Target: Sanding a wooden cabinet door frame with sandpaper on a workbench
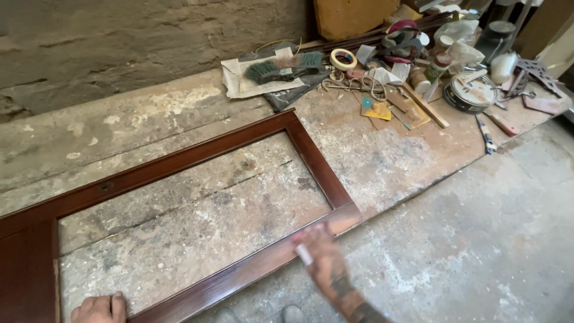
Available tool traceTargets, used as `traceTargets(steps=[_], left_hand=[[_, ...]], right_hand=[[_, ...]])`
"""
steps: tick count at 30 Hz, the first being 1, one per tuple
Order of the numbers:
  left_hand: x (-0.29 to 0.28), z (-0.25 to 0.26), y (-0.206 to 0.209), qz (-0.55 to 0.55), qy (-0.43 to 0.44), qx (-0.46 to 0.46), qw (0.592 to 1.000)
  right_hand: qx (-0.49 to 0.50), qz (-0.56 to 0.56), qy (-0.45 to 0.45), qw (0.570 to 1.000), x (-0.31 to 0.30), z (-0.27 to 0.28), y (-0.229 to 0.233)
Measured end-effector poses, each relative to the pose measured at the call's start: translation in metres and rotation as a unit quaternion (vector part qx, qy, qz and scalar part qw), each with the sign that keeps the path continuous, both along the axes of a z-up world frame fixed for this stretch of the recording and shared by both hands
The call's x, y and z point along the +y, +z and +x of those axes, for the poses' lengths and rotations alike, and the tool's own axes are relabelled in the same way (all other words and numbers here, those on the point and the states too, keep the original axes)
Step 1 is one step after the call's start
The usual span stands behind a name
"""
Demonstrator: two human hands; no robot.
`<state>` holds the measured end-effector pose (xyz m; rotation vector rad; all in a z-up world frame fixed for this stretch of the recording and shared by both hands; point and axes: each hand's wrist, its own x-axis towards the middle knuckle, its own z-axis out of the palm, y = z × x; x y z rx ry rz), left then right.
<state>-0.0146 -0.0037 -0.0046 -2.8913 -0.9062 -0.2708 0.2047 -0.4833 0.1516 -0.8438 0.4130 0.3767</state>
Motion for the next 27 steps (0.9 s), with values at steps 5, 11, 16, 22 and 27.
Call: traceTargets(steps=[5,11,16,22,27], left_hand=[[-0.022,0.0,0.026,0.122,-0.159,-0.103,0.974],[-0.02,-0.001,0.014,0.044,-0.041,-0.083,0.995],[-0.019,0.004,0.015,-0.033,0.039,-0.065,0.997],[-0.017,0.012,0.031,0.103,-0.173,-0.148,0.968],[-0.021,0.008,0.031,0.139,-0.26,-0.185,0.938]], right_hand=[[-0.606,-0.568,0.201,0.519,0.023,-0.048,-0.076],[-0.537,-0.704,0.134,0.446,-0.079,0.052,-0.066],[-0.492,-0.637,0.119,0.581,-0.052,0.018,-0.051],[-0.314,-0.342,0.205,0.862,0.024,-0.042,-0.016],[-0.453,-0.492,0.207,0.714,-0.059,0.022,-0.014]])
